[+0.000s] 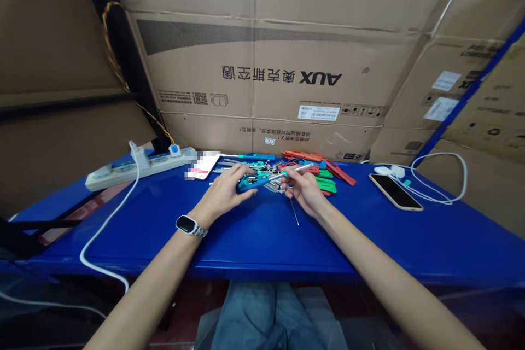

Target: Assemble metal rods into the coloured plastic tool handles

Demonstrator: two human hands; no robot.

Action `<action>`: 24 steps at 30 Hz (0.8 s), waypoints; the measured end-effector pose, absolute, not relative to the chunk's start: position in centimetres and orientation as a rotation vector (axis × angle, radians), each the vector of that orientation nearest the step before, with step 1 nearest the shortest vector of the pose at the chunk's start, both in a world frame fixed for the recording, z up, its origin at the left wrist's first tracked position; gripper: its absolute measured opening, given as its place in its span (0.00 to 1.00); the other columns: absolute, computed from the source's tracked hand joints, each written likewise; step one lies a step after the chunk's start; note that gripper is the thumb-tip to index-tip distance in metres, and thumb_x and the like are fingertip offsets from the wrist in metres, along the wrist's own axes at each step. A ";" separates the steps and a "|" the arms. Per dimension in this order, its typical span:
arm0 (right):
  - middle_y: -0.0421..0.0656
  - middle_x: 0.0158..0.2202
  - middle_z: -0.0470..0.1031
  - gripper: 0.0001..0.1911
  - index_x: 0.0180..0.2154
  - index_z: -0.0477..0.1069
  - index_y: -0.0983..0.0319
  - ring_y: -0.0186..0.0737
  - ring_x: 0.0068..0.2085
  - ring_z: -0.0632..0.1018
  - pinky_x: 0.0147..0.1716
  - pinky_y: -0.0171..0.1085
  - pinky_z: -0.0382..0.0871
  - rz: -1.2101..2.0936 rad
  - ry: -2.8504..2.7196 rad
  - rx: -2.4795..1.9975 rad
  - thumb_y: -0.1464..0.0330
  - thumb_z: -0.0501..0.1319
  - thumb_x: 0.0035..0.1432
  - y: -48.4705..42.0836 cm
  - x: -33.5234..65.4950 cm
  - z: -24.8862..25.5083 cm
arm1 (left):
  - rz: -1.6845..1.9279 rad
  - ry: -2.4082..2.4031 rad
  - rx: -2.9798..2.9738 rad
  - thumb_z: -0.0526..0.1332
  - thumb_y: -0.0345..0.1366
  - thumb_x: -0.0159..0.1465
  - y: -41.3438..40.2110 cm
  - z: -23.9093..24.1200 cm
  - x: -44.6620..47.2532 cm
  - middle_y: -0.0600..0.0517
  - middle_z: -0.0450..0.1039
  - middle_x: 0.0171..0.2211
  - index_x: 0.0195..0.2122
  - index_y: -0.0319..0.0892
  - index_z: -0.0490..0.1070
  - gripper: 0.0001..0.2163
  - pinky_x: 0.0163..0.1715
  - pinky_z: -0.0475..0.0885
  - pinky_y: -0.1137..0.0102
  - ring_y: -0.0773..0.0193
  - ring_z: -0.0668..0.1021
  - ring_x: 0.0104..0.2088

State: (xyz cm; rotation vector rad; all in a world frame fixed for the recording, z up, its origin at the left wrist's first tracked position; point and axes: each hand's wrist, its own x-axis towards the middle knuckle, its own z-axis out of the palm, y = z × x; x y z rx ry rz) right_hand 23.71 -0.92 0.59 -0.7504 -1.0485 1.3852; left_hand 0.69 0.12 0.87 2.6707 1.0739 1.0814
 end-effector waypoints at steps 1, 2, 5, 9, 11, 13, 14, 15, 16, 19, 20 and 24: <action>0.39 0.24 0.74 0.21 0.35 0.74 0.62 0.33 0.25 0.74 0.15 0.28 0.63 1.384 -1.030 -0.746 0.58 0.75 0.43 -0.9 23.9 0.7 | 1.100 1.062 2.672 0.62 0.41 0.66 0.1 1.0 0.6 0.47 0.71 0.49 0.48 0.44 0.68 0.12 0.50 0.71 0.60 0.55 0.76 0.49; 0.39 0.24 0.75 0.21 0.35 0.73 0.62 0.34 0.25 0.75 0.15 0.28 0.63 1.379 -1.015 -0.745 0.58 0.75 0.43 -0.9 24.1 0.8 | 1.111 1.044 2.683 0.60 0.42 0.68 0.1 1.1 0.5 0.47 0.72 0.48 0.47 0.44 0.69 0.10 0.48 0.71 0.61 0.56 0.76 0.48; 0.41 0.25 0.76 0.20 0.31 0.72 0.62 0.33 0.23 0.74 0.14 0.28 0.61 1.361 -1.010 -0.781 0.58 0.75 0.42 -0.9 24.2 0.8 | 1.042 1.091 2.756 0.54 0.42 0.72 -0.2 1.1 0.7 0.45 0.76 0.46 0.48 0.43 0.69 0.11 0.43 0.72 0.63 0.55 0.79 0.45; 0.34 0.16 0.65 0.20 0.24 0.69 0.63 0.26 0.16 0.62 0.12 0.28 0.51 1.346 -1.101 -0.807 0.57 0.74 0.44 -1.1 23.6 0.3 | 0.798 1.238 2.827 0.48 0.43 0.74 -0.6 0.7 1.3 0.46 0.79 0.37 0.52 0.41 0.68 0.15 0.33 0.71 0.66 0.55 0.81 0.35; 0.31 0.16 0.59 0.17 0.28 0.73 0.63 0.25 0.17 0.58 0.13 0.27 0.49 1.369 -1.145 -0.768 0.60 0.75 0.42 -1.2 23.2 0.1 | 0.766 1.178 2.830 0.47 0.42 0.74 -0.7 0.5 1.6 0.47 0.78 0.34 0.52 0.41 0.68 0.16 0.31 0.70 0.67 0.56 0.81 0.33; 0.31 0.18 0.59 0.18 0.32 0.75 0.63 0.25 0.19 0.57 0.14 0.27 0.50 1.399 -1.191 -0.737 0.62 0.76 0.41 -1.3 22.8 -0.1 | 0.787 1.084 2.793 0.46 0.42 0.75 -0.7 0.4 1.9 0.48 0.79 0.35 0.51 0.42 0.68 0.15 0.32 0.69 0.68 0.58 0.81 0.33; 0.31 0.19 0.59 0.18 0.32 0.76 0.63 0.25 0.20 0.57 0.14 0.27 0.51 1.406 -1.211 -0.731 0.62 0.76 0.40 -1.3 22.6 -0.1 | 0.799 1.051 2.766 0.46 0.42 0.75 -0.7 0.3 2.0 0.49 0.79 0.35 0.51 0.42 0.68 0.15 0.32 0.69 0.68 0.59 0.81 0.33; 0.32 0.19 0.60 0.18 0.32 0.76 0.63 0.25 0.20 0.58 0.14 0.27 0.51 1.409 -1.224 -0.727 0.62 0.76 0.41 -1.3 22.6 -0.1 | 0.806 1.034 2.741 0.47 0.42 0.75 -0.7 0.2 2.1 0.50 0.78 0.35 0.51 0.42 0.68 0.14 0.32 0.69 0.69 0.60 0.81 0.32; 0.32 0.19 0.60 0.18 0.32 0.75 0.62 0.25 0.20 0.58 0.14 0.27 0.52 1.406 -1.231 -0.724 0.62 0.76 0.41 -1.3 22.5 -0.1 | 0.809 1.029 2.721 0.47 0.42 0.75 -0.7 0.2 2.1 0.50 0.78 0.34 0.51 0.42 0.68 0.14 0.32 0.69 0.69 0.61 0.80 0.32; 0.31 0.18 0.61 0.17 0.32 0.75 0.62 0.25 0.19 0.58 0.14 0.27 0.53 1.388 -1.250 -0.712 0.61 0.75 0.42 -1.3 22.6 0.1 | 0.825 1.048 2.696 0.48 0.42 0.74 -0.8 0.4 2.3 0.51 0.78 0.31 0.49 0.42 0.69 0.14 0.32 0.69 0.69 0.60 0.80 0.31; 0.32 0.19 0.62 0.18 0.33 0.75 0.62 0.25 0.19 0.59 0.14 0.27 0.54 1.385 -1.256 -0.706 0.60 0.75 0.43 -1.3 22.7 0.2 | 0.840 1.057 2.692 0.48 0.42 0.74 -0.9 0.4 2.3 0.51 0.78 0.32 0.49 0.43 0.69 0.14 0.32 0.70 0.69 0.60 0.80 0.32; 0.35 0.21 0.68 0.21 0.35 0.73 0.61 0.28 0.21 0.67 0.13 0.26 0.57 1.356 -1.224 -0.733 0.56 0.74 0.44 -1.5 22.6 0.5 | 0.906 1.102 2.699 0.49 0.42 0.74 -1.2 0.8 2.5 0.48 0.79 0.41 0.51 0.44 0.69 0.14 0.36 0.71 0.68 0.57 0.81 0.39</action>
